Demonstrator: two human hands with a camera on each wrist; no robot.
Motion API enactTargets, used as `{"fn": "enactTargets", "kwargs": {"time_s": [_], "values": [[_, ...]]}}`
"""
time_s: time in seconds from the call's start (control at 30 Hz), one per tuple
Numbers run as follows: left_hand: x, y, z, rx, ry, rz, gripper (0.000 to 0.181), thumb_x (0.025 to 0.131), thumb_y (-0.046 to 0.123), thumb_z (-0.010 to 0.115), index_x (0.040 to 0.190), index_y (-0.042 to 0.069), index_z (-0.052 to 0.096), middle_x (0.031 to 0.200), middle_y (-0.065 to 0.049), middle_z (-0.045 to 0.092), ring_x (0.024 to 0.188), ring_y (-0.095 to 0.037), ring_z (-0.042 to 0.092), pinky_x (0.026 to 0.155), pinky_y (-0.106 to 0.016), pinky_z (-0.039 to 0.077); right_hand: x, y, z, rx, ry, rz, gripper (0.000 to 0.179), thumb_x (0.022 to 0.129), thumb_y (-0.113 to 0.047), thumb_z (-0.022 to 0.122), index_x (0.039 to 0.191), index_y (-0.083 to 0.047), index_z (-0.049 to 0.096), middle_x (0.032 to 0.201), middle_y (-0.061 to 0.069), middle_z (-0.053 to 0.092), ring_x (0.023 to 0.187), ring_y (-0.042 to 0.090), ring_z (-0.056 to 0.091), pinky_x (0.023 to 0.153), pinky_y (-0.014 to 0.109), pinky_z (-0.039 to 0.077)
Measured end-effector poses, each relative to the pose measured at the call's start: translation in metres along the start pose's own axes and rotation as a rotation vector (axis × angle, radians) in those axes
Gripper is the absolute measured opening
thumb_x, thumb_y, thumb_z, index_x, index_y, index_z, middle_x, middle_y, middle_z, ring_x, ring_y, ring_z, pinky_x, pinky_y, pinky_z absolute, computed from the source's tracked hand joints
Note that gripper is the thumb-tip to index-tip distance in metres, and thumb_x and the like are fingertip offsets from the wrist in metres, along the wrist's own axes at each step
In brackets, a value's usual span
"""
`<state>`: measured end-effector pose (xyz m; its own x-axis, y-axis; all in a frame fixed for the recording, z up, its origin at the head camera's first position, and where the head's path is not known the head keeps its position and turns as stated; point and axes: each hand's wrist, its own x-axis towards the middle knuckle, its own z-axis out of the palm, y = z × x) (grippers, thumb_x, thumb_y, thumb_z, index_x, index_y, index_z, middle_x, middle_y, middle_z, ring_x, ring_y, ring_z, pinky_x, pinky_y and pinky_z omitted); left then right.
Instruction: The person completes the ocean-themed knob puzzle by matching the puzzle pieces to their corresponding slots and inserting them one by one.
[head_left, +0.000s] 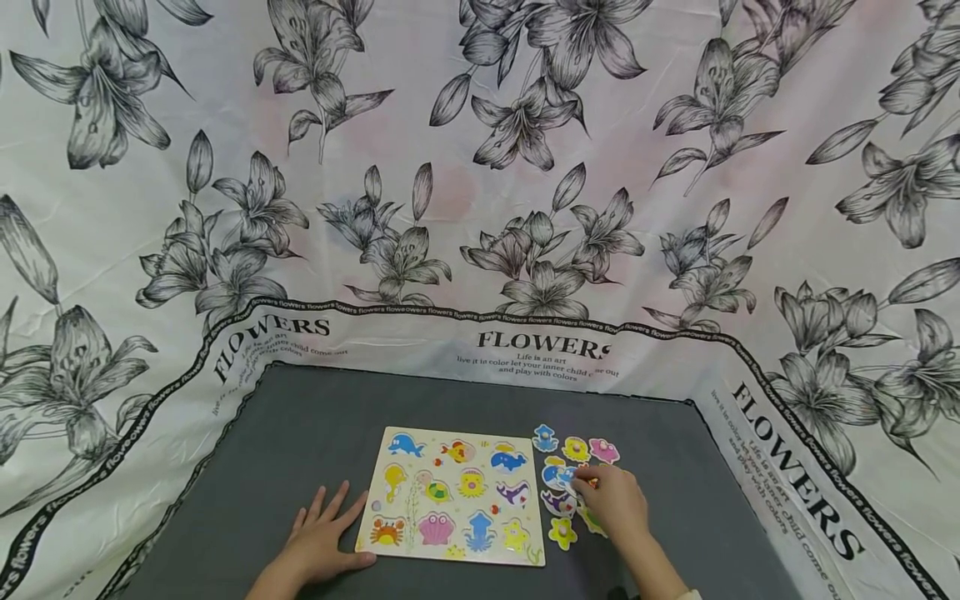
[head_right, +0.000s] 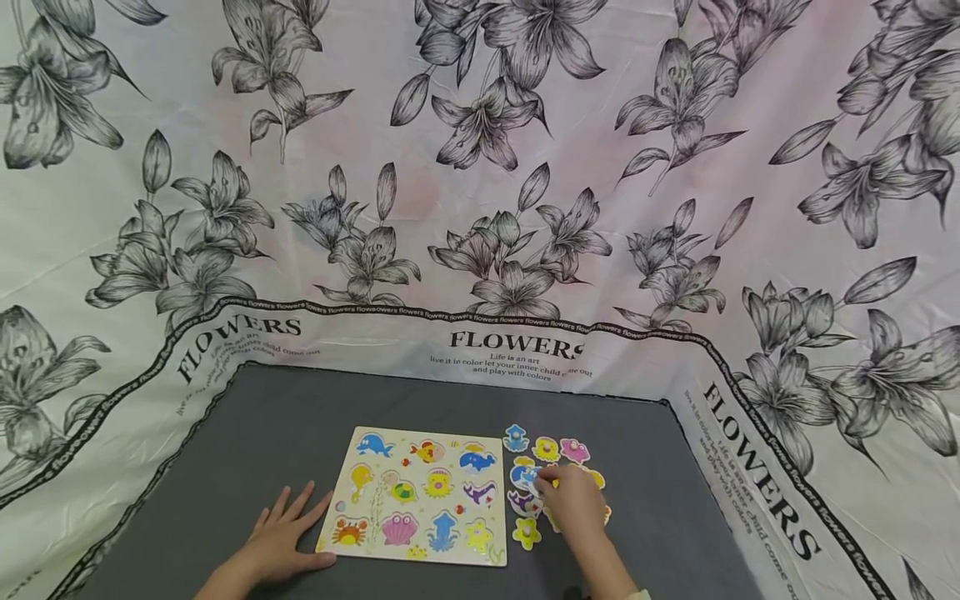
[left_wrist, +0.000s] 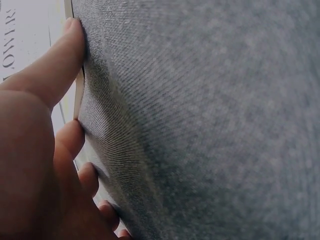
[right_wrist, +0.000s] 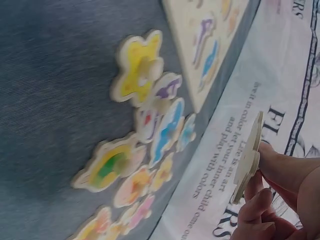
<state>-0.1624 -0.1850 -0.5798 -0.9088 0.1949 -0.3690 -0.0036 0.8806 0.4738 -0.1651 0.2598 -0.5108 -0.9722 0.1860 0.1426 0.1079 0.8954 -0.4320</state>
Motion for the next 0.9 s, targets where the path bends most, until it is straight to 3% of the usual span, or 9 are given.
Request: {"fn": "enactTargets", "kwargs": {"time_s": [0.23, 0.53, 0.7, 0.9], "values": [[0.0, 0.001, 0.001, 0.012, 0.006, -0.001, 0.11, 0.066, 0.073, 0.079, 0.155, 0.022, 0.042, 0.167, -0.019, 0.022, 0.151, -0.055, 0.006, 0.114, -0.077, 0.006, 0.009, -0.018, 0.008, 0.038, 0.012, -0.066, 0.009, 0.085, -0.021, 0.082, 0.092, -0.015, 0.084, 0.091, 0.002, 0.078, 0.074, 0.015, 0.066, 0.055, 0.03, 0.045], [0.002, -0.001, 0.0, 0.008, 0.002, -0.014, 0.11, 0.065, 0.073, 0.079, 0.155, 0.023, 0.042, 0.167, -0.019, 0.021, 0.151, -0.055, 0.004, 0.114, -0.077, 0.005, 0.014, -0.046, 0.015, 0.098, -0.027, -0.082, 0.011, 0.087, -0.02, 0.081, 0.095, -0.014, 0.083, 0.089, 0.001, 0.076, 0.063, 0.01, 0.056, 0.051, 0.026, 0.044], [0.001, -0.001, 0.0, 0.008, 0.005, -0.009, 0.11, 0.065, 0.073, 0.079, 0.155, 0.022, 0.042, 0.167, -0.02, 0.022, 0.151, -0.055, 0.005, 0.114, -0.077, 0.005, 0.019, -0.061, 0.019, 0.103, -0.022, -0.121, 0.008, 0.086, -0.02, 0.081, 0.093, -0.016, 0.083, 0.089, 0.0, 0.077, 0.071, 0.01, 0.06, 0.057, 0.026, 0.047], [-0.001, 0.0, -0.002, -0.001, 0.017, 0.005, 0.109, 0.065, 0.073, 0.079, 0.155, 0.022, 0.043, 0.167, -0.019, 0.022, 0.151, -0.055, 0.006, 0.114, -0.077, 0.007, 0.028, -0.081, 0.028, 0.109, -0.037, -0.14, 0.008, 0.086, -0.023, 0.082, 0.092, -0.017, 0.083, 0.088, 0.0, 0.077, 0.071, 0.012, 0.063, 0.055, 0.027, 0.047]]}}
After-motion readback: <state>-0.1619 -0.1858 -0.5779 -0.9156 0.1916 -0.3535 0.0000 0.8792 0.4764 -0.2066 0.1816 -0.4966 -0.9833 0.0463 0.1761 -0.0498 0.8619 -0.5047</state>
